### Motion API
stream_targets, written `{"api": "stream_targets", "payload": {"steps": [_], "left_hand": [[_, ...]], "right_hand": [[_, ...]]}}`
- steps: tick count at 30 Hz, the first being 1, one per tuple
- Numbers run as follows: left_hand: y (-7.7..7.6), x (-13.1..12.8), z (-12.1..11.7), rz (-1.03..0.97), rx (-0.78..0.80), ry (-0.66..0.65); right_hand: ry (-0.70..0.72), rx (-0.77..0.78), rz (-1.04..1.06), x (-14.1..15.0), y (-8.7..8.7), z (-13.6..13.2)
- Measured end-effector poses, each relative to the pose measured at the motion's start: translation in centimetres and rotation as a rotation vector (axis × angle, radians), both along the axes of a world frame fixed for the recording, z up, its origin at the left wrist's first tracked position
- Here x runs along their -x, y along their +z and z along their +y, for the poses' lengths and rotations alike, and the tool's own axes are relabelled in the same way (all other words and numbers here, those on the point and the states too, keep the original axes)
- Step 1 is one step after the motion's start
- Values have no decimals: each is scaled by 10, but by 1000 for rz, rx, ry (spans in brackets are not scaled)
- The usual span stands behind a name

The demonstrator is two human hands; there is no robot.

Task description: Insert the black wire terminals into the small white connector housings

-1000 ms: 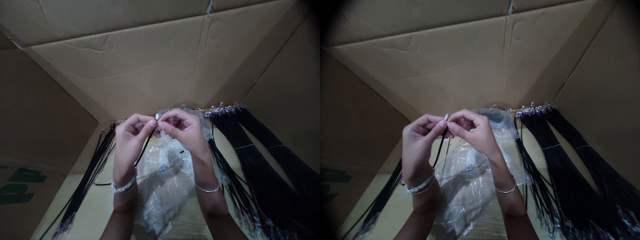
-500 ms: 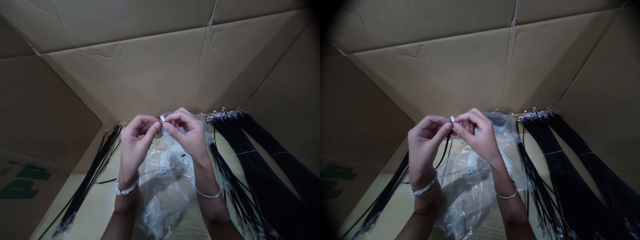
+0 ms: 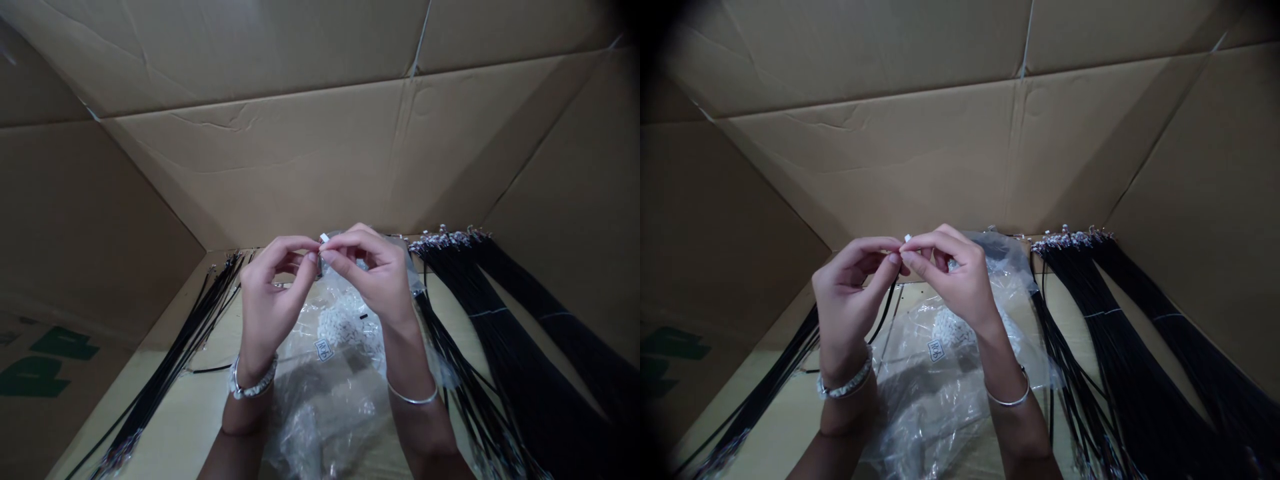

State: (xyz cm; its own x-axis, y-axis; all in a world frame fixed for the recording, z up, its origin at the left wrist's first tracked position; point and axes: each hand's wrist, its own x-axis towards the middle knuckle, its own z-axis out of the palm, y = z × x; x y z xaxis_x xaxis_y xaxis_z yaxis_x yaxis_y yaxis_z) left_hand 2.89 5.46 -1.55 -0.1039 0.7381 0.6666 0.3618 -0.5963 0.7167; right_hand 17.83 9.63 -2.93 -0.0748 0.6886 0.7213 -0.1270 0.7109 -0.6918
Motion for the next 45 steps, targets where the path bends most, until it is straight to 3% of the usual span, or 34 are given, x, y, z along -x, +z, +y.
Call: {"api": "stream_targets", "payload": {"steps": [3, 11, 16, 22, 32, 39, 45], "left_hand": [[2, 1, -6, 38, 3, -7], [2, 0, -4, -8, 51, -65], [3, 3, -5, -20, 65, -91], [7, 3, -10, 85, 17, -86], [4, 2, -7, 90, -35, -58], [4, 1, -6, 78, -55, -52], [3, 1, -3, 100, -72, -38]], "right_hand": [[33, -8, 31, 0, -2, 1], [106, 144, 81, -1, 1, -2], [189, 261, 247, -4, 6, -8], [31, 258, 114, -6, 7, -13], [-238, 8, -109, -9, 13, -24], [-353, -132, -204, -8, 12, -25], [-557, -300, -529, -14, 7, -20]]}}
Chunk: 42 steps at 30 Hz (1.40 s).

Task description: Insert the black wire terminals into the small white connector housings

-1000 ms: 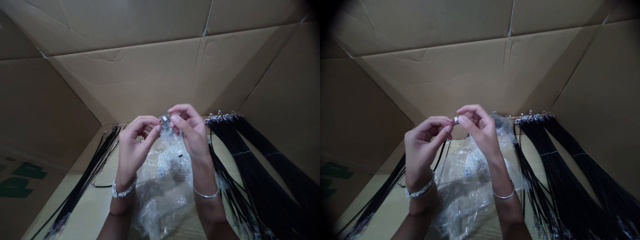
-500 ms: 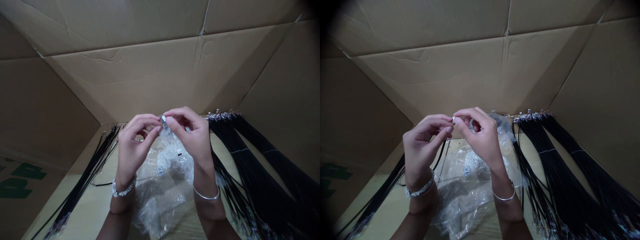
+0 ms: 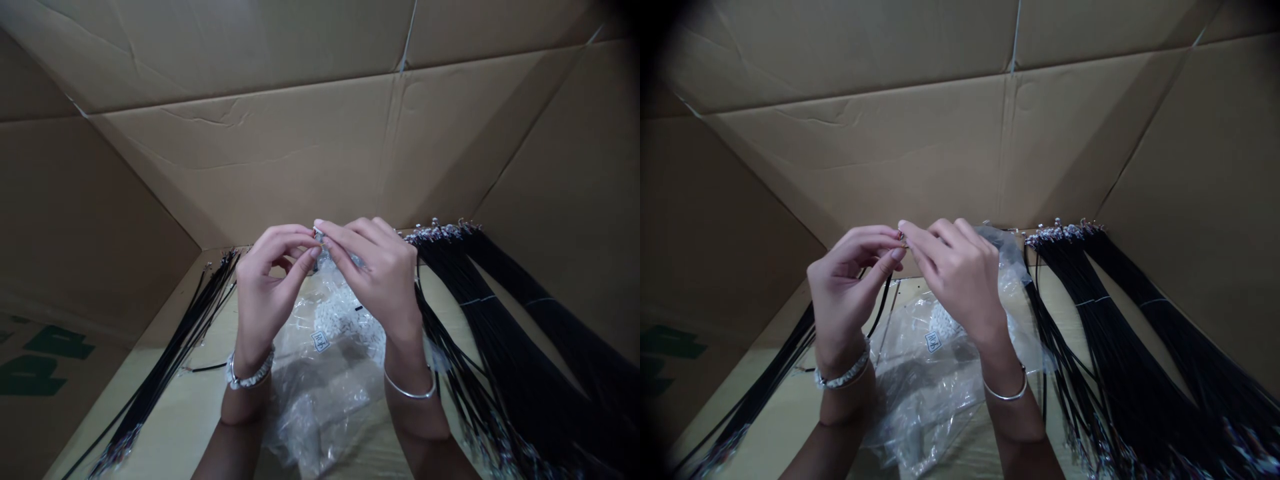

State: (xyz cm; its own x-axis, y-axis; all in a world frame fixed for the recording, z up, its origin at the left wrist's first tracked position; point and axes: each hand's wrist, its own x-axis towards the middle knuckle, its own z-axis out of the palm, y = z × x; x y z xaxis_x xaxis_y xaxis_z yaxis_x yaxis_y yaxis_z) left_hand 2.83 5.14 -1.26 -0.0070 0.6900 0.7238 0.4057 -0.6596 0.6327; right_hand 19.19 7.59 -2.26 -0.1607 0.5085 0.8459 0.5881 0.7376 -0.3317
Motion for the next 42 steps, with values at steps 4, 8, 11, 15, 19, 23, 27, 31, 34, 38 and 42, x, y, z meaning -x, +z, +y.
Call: {"api": "stream_targets", "payload": {"steps": [4, 8, 11, 15, 19, 23, 27, 31, 34, 38, 42], "left_hand": [[-3, 1, 5, -10, -27, 7], [-6, 2, 9, -49, -15, -30], [-7, 3, 11, -71, -15, -51], [-8, 2, 12, -91, -3, -80], [-9, 2, 13, -86, -8, -71], [-7, 2, 13, -102, 11, -112], [-6, 1, 14, -112, 46, -155], [-7, 1, 18, -83, 54, -150], [-7, 3, 19, -36, 57, -162], [-8, 6, 18, 45, 63, -167], [-8, 7, 19, 89, 33, -139]], "right_hand": [[-136, -132, -107, -1, -2, 1], [-182, -252, -120, -1, -3, 4], [-187, -284, -90, 0, -4, 8], [-197, -294, -44, 2, -7, 12], [-177, -317, -14, 5, -10, 15], [1, -189, 123, 7, -8, 15], [283, 122, 393, 8, -4, 12], [453, 478, 620, 4, -2, 11], [592, 660, 711, -1, 0, 13], [696, 761, 738, -6, 3, 14], [703, 750, 698, -7, 2, 14]]}}
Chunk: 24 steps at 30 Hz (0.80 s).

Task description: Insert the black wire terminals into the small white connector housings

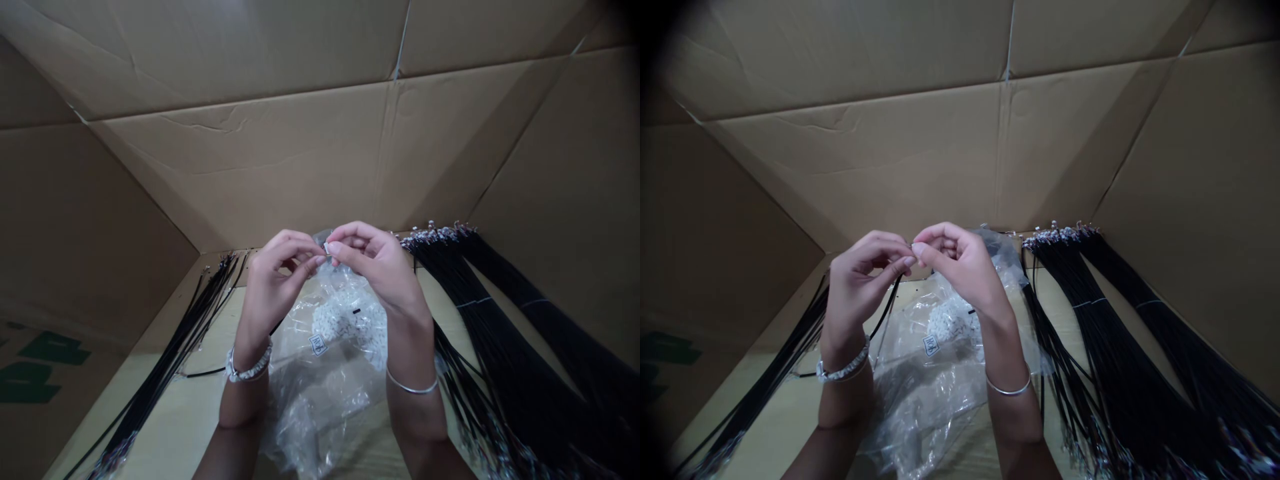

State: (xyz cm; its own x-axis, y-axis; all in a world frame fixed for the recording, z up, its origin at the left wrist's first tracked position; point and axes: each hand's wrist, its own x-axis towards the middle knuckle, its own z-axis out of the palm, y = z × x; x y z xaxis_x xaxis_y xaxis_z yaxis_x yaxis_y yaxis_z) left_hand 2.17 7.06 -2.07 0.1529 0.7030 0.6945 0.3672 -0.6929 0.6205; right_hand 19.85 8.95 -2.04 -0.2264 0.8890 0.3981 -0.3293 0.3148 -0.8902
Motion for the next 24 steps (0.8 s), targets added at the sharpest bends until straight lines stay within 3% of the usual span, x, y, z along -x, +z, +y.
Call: {"api": "stream_targets", "payload": {"steps": [5, 12, 24], "left_hand": [[0, 2, 1, 42, -22, 30], [4, 8, 0, 49, 42, -71], [11, 6, -7, 44, 133, 11]], "right_hand": [[14, -32, -34, 0, -2, 2], [58, -24, -37, -2, -3, 7], [105, -17, -23, -2, -8, 12]]}}
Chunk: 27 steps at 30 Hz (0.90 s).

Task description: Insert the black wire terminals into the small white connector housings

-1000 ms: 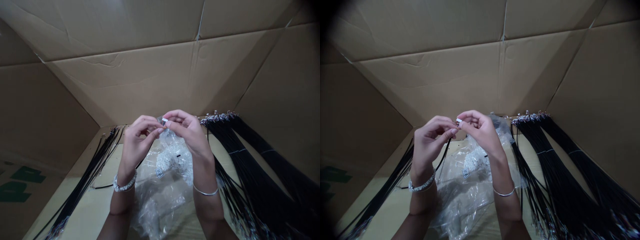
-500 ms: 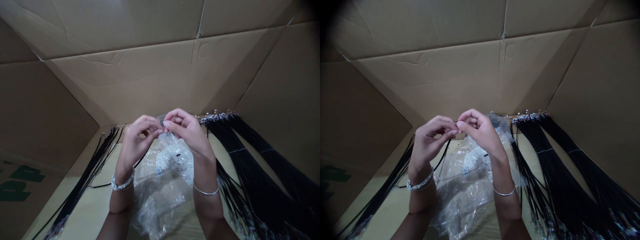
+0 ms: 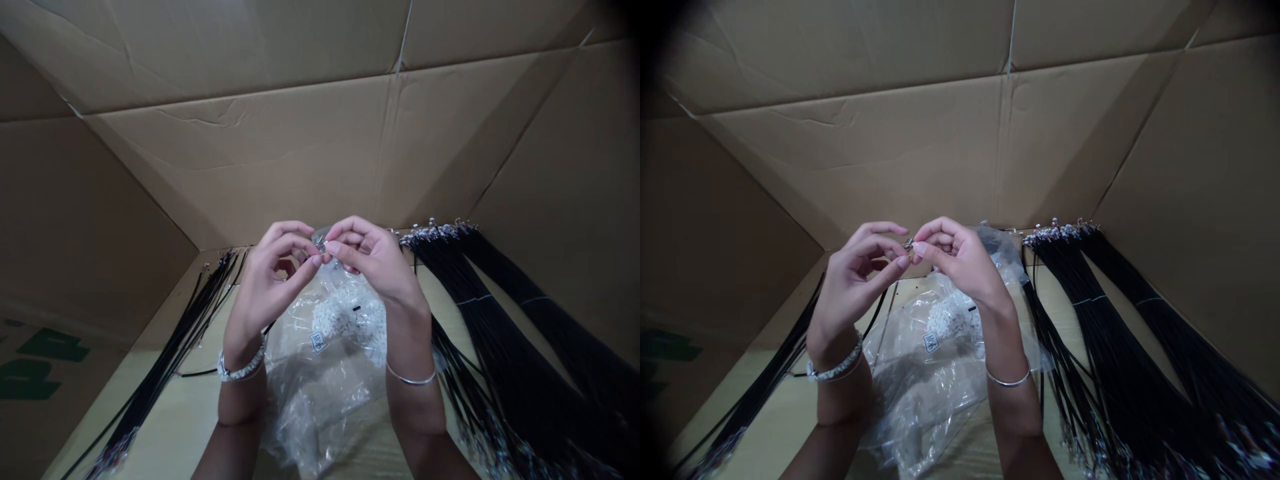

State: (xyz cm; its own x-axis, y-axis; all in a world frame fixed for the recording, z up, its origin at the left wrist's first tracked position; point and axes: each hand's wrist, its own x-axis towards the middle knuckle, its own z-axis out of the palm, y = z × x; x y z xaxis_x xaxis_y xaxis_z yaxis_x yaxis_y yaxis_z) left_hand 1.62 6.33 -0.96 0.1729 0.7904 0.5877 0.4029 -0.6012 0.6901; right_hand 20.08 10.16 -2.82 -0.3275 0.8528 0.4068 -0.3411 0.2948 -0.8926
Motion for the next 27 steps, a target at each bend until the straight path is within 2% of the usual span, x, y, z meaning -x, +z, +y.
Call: {"api": "stream_targets", "payload": {"steps": [8, 15, 27], "left_hand": [[-1, 2, 0, 24, -45, 0], [0, 1, -3, -38, 30, -36], [1, -2, -14, 133, -157, 165]], "right_hand": [[3, -19, 14, 0, 2, -2], [51, -33, 26, -1, 0, 0], [148, 7, 88, 3, -2, 3]]}}
